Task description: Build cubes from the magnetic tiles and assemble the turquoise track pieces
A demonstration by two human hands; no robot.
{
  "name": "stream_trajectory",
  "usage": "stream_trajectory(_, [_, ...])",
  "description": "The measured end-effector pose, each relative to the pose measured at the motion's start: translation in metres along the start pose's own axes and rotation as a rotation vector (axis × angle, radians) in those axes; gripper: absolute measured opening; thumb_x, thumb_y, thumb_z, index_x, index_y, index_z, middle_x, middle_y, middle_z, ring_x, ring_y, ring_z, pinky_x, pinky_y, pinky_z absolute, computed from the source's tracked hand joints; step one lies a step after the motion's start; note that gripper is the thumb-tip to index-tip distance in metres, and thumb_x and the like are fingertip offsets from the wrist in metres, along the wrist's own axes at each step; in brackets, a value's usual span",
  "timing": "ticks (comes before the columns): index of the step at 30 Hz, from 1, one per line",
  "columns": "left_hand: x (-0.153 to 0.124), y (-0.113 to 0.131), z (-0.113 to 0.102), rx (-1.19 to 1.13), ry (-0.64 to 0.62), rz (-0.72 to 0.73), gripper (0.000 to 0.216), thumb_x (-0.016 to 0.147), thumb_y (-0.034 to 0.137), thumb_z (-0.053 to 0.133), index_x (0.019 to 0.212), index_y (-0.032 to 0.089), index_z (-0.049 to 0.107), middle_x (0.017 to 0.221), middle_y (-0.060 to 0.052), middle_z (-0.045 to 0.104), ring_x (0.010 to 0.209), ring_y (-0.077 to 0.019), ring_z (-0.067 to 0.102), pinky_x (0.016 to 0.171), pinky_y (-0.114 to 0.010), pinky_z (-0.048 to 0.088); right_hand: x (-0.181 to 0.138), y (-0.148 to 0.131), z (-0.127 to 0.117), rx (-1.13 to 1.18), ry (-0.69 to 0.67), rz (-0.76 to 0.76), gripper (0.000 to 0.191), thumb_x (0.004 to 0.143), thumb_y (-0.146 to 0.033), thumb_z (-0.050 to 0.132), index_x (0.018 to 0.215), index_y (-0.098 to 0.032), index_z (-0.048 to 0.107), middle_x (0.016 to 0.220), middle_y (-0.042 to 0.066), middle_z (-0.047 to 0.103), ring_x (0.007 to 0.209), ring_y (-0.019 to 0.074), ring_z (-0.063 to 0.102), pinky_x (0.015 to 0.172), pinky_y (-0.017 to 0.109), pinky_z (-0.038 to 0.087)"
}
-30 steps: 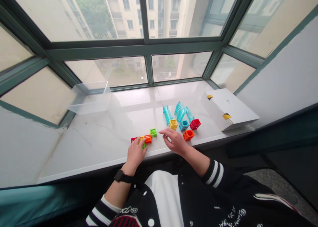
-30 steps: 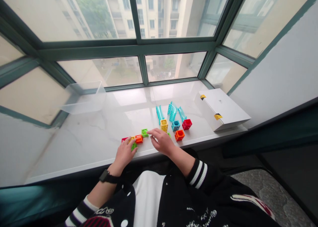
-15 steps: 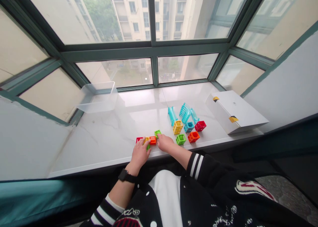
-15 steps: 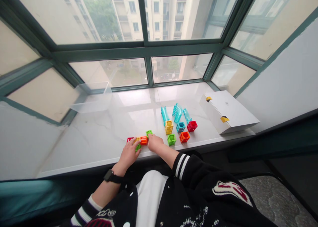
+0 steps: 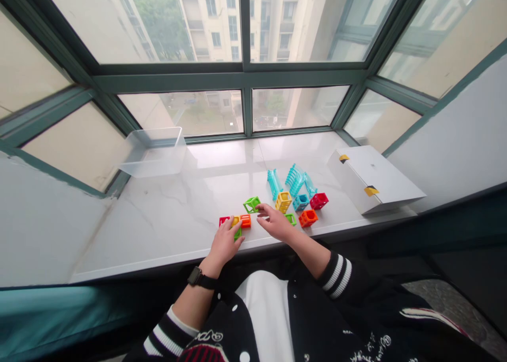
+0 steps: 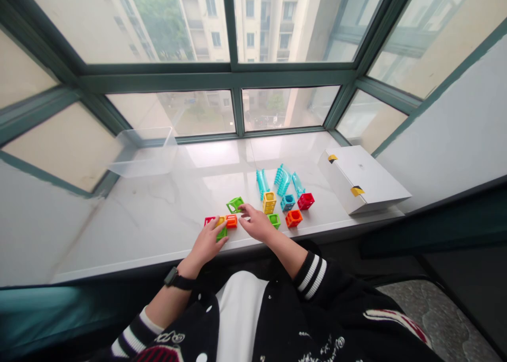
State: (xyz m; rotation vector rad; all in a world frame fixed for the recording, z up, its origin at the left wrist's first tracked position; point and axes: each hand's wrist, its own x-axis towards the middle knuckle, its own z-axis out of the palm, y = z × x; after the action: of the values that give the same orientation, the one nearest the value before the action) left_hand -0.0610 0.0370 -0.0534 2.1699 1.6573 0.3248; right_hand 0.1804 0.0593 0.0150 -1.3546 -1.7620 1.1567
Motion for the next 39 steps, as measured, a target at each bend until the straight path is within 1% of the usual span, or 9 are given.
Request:
stream_trajectory(4, [0.003,0.01,-0.009,-0.201,0.086,0.036,0.055,0.092,0.033,0.068,0.146,0.025,0.061,0.163,-0.013,0.048,0.151,-0.0361,0.044,0.125,-0.059,0.036,-0.018,0.001,-0.01,0.435,-0.092,0.066,0.045,0.087,-0.043,0.077,0.125,-0.024,0.059,0.126,0.011,0.074,0.118,0.0262,0.072,0.101,0.045,0.057])
stream_trajectory(7, [0.0,0.027,-0.026,-0.481,0.172,0.086,0.054,0.098,0.044,0.062,0.148,0.027,0.056,0.158,-0.012,0.054,0.148,-0.032,0.049,0.125,-0.056,0.037,-0.031,-0.004,-0.015,0.68,-0.162,0.146,0.051,0.083,-0.048,0.082,0.122,-0.024,0.059,0.125,0.011,0.075,0.116,0.027,0.073,0.096,0.044,0.059])
stream_trajectory(10, [-0.005,0.047,-0.042,-0.875,0.062,0.107,0.058,0.101,0.05,0.056,0.154,0.027,0.047,0.157,-0.013,0.055,0.142,-0.0302,0.057,0.116,-0.049,0.05,-0.04,-0.011,-0.016,0.782,-0.2,0.184,0.053,0.081,-0.048,0.085,0.121,-0.024,0.06,0.125,0.011,0.075,0.113,0.026,0.074,0.096,0.043,0.058])
stream_trajectory(13, [-0.008,0.064,-0.048,-1.068,0.024,0.032,0.062,0.098,0.053,0.062,0.152,0.025,0.048,0.147,-0.014,0.062,0.131,-0.0303,0.065,0.108,-0.047,0.055,-0.044,-0.015,-0.012,0.802,-0.235,0.187,0.051,0.081,-0.047,0.086,0.12,-0.023,0.062,0.124,0.011,0.075,0.114,0.026,0.074,0.097,0.043,0.057])
stream_trajectory(22, [-0.01,0.076,-0.043,-1.194,0.1,-0.105,0.052,0.089,0.052,0.075,0.129,0.022,0.062,0.12,-0.01,0.074,0.107,-0.0258,0.074,0.093,-0.042,0.062,-0.053,-0.007,-0.008,0.552,-0.277,0.008,0.049,0.089,-0.04,0.079,0.131,-0.024,0.061,0.121,0.009,0.075,0.117,0.0245,0.072,0.105,0.048,0.056])
stream_trajectory(26, [-0.01,0.079,-0.046,-1.205,0.141,-0.142,0.053,0.087,0.054,0.076,0.126,0.021,0.062,0.114,-0.009,0.074,0.099,-0.0245,0.075,0.084,-0.04,0.065,-0.057,-0.009,-0.016,0.392,-0.129,-0.098,0.049,0.092,-0.035,0.074,0.138,-0.024,0.06,0.115,0.008,0.074,0.107,0.0216,0.073,0.1,0.045,0.059])
stream_trajectory(31, [-0.01,0.086,-0.043,-1.225,0.087,-0.127,0.051,0.087,0.053,0.076,0.125,0.021,0.064,0.114,-0.008,0.071,0.1,-0.0234,0.073,0.08,-0.037,0.065,-0.059,-0.018,-0.021,0.086,0.047,-0.302,0.061,0.087,-0.03,0.078,0.145,-0.028,0.056,0.136,0.011,0.06,0.121,0.0249,0.064,0.096,0.042,0.062])
stream_trajectory(35, [-0.011,0.094,-0.041,-1.268,0.059,-0.095,0.048,0.086,0.052,0.077,0.121,0.021,0.065,0.116,-0.009,0.069,0.1,-0.0226,0.071,0.079,-0.036,0.065,-0.059,-0.025,-0.017,-0.082,0.089,-0.427,0.063,0.089,-0.026,0.076,0.148,-0.031,0.053,0.14,0.011,0.057,0.13,0.0274,0.058,0.106,0.046,0.058])
stream_trajectory(39, [-0.01,0.098,-0.039,-1.289,0.062,-0.129,0.051,0.085,0.053,0.078,0.122,0.021,0.065,0.11,-0.008,0.07,0.097,-0.0225,0.071,0.08,-0.038,0.065,-0.058,-0.021,-0.01,-0.194,0.136,-0.454,0.064,0.091,-0.028,0.075,0.151,-0.031,0.05,0.139,0.012,0.059,0.133,0.0305,0.058,0.115,0.053,0.05])
